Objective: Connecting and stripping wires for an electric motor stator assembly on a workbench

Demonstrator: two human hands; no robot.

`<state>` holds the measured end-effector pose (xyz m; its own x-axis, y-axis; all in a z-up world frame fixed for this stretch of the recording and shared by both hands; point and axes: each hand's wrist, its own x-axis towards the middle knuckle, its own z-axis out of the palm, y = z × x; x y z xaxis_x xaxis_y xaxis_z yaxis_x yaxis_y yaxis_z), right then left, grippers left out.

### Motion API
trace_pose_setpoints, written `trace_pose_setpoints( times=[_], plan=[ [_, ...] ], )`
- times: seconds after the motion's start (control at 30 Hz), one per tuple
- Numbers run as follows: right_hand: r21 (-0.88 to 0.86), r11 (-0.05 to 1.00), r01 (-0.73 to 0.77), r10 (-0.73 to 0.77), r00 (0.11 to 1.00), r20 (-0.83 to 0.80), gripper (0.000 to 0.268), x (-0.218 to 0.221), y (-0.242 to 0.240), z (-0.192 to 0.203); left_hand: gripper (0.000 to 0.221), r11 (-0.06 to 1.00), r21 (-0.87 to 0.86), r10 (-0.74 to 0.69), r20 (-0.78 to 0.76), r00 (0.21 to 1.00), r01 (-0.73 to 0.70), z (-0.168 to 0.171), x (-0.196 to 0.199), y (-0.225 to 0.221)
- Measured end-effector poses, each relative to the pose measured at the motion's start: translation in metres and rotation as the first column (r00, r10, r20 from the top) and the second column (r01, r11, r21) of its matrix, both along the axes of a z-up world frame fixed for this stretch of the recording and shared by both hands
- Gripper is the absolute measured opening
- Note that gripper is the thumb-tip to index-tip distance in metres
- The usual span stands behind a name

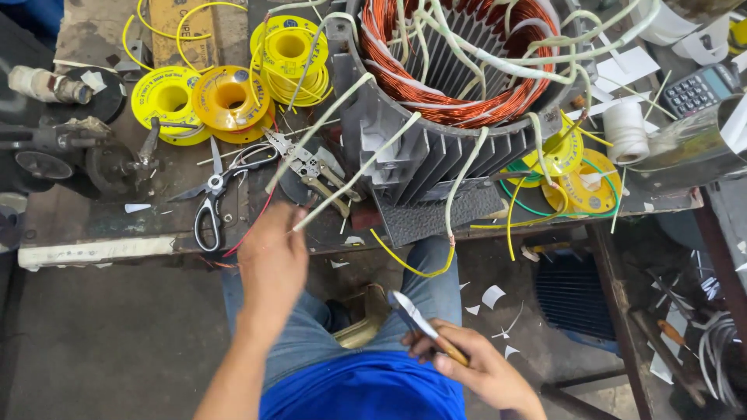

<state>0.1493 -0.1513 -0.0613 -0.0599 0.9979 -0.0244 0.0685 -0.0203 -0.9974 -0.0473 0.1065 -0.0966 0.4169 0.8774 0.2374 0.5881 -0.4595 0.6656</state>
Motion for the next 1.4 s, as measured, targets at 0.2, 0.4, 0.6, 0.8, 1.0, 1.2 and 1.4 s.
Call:
trace_pose_setpoints(
  times=[0.2, 0.4, 0.6, 0.8, 1.0, 1.2, 1.4],
  plan=[
    [0.054, 0.689, 0.723, -0.657, 0.655, -0.373, 0.042, 0.056, -0.064, -0.067, 0.019, 0.997, 0.066, -0.035, 0.115, 0.993, 0.027, -0.045, 0.009, 0.113],
    [0.074, 0.260, 0.963, -0.955, 0.245, 0.169, 0.023, 0.170, -0.034, -0.070, 0.020, 0.999, -0.027, 0.029, 0.491, 0.871, -0.018, -0.116, 0.012, 0.172],
    [0.020, 0.495, 0.869, -0.727, 0.401, 0.558, 0.041, 0.234, 0.010, -0.086, 0.019, 0.968, 0.248, -0.071, 0.200, 0.977, 0.020, -0.045, -0.012, 0.100],
    [0.363, 0.601, 0.712, -0.708, 0.263, 0.656, 0.034, 0.243, 0.065, -0.132, 0.016, 0.991, 0.134, 0.012, 0.081, 0.997, -0.022, -0.086, -0.042, 0.016],
    [0.522, 0.675, 0.521, -0.648, 0.081, 0.757, 0.023, 0.213, 0.078, -0.132, 0.010, 0.982, 0.128, 0.130, 0.086, 0.988, -0.141, -0.135, -0.056, -0.007],
    [0.698, 0.521, 0.491, -0.834, 0.118, 0.539, 0.011, 0.157, 0.047, -0.095, 0.036, 0.998, -0.057, -0.026, 0.120, 0.993, 0.033, -0.094, 0.001, 0.010],
    [0.416, 0.428, 0.802, -0.859, 0.219, 0.463, 0.014, 0.071, -0.017, -0.076, 0.064, 0.959, -0.139, 0.217, -0.195, 0.957, -0.246, -0.078, 0.064, 0.011]
  ],
)
